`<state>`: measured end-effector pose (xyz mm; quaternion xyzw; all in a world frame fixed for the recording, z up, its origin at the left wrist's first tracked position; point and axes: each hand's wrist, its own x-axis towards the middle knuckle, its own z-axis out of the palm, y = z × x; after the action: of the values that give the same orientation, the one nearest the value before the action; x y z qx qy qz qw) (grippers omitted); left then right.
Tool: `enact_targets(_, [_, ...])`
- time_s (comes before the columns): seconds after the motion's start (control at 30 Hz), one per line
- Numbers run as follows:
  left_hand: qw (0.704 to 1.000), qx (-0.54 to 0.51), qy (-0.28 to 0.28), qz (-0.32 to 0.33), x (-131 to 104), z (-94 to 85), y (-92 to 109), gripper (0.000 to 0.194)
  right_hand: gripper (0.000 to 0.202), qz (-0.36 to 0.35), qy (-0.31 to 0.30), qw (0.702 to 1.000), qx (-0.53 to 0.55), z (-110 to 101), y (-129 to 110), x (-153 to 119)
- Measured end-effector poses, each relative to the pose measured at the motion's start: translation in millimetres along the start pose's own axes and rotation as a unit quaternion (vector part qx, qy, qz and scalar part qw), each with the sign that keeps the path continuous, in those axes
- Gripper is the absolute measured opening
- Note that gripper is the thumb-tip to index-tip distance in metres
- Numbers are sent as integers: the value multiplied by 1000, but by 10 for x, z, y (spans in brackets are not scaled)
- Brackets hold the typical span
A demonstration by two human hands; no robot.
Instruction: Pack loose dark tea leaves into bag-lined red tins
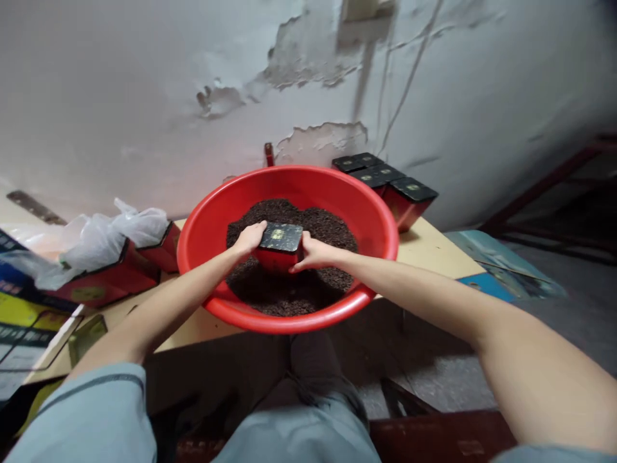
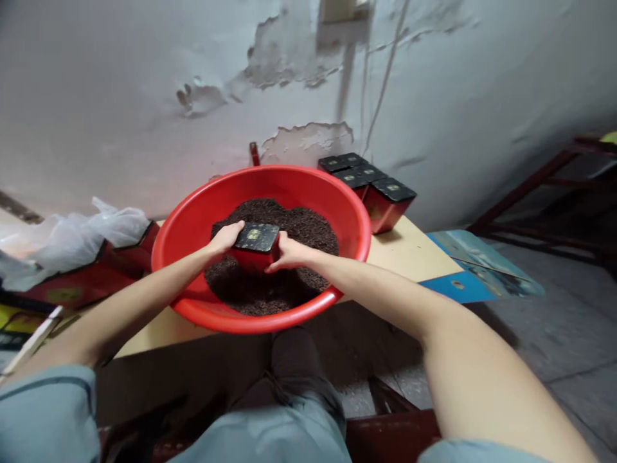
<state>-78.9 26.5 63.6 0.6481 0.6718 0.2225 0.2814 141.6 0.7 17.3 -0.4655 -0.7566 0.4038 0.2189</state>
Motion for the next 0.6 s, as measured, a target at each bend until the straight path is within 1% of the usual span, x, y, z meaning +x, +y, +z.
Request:
enact_targets(0.03, [1000, 6, 3, -18, -12, 1, 61, 50, 122, -9, 9, 1000, -1, -17, -17, 3])
enact_targets(0.1, [1000, 11, 10, -23, -50, -27, 200, 51, 114, -47, 44, 998, -5, -77, -81, -6])
enact_targets(0.17, [1000, 4, 31, 0, -111, -110, 378, 51, 109, -115, 118, 986, -5, -158, -174, -47])
enact_targets(0.2, [998, -1, 52, 21, -153, -169, 491, 51, 108, -155, 165, 974, -5, -203, -226, -82])
enact_targets(0.27, [990, 0, 109, 90, -269, -295, 785, 50, 106, -225, 269, 936, -10, -292, -330, -176])
enact_targets(0.3, [979, 4, 145, 141, -346, -349, 967, 48, 106, -249, 325, 912, -15, -335, -377, -230])
enact_targets(0.33, [966, 12, 167, 200, -435, -389, 1171, 49, 105, -263, 382, 885, -21, -376, -416, -284])
enact_targets(0.37, [945, 16, 193, 263, -532, -409, 1393, 51, 106, -268, 440, 857, -30, -417, -444, -336])
enact_targets(0.4, [922, 24, 202, 329, -634, -407, 1628, 52, 108, -264, 502, 823, -40, -459, -460, -383])
enact_targets(0.47, [877, 36, 180, 444, -826, -329, 2112, 51, 122, -224, 632, 739, -61, -555, -444, -468])
enact_targets(0.5, [858, 41, 155, 489, -903, -252, 2345, 50, 129, -191, 685, 699, -73, -616, -410, -513])
enact_targets(0.53, [843, 48, 126, 521, -959, -153, 2564, 49, 134, -153, 710, 681, -93, -686, -359, -568])
enact_targets(0.57, [835, 56, 103, 538, -990, -35, 2762, 48, 136, -121, 702, 692, -121, -767, -294, -635])
enact_targets(0.6, [832, 62, 86, 544, -995, 97, 2936, 47, 134, -94, 661, 728, -155, -855, -218, -718])
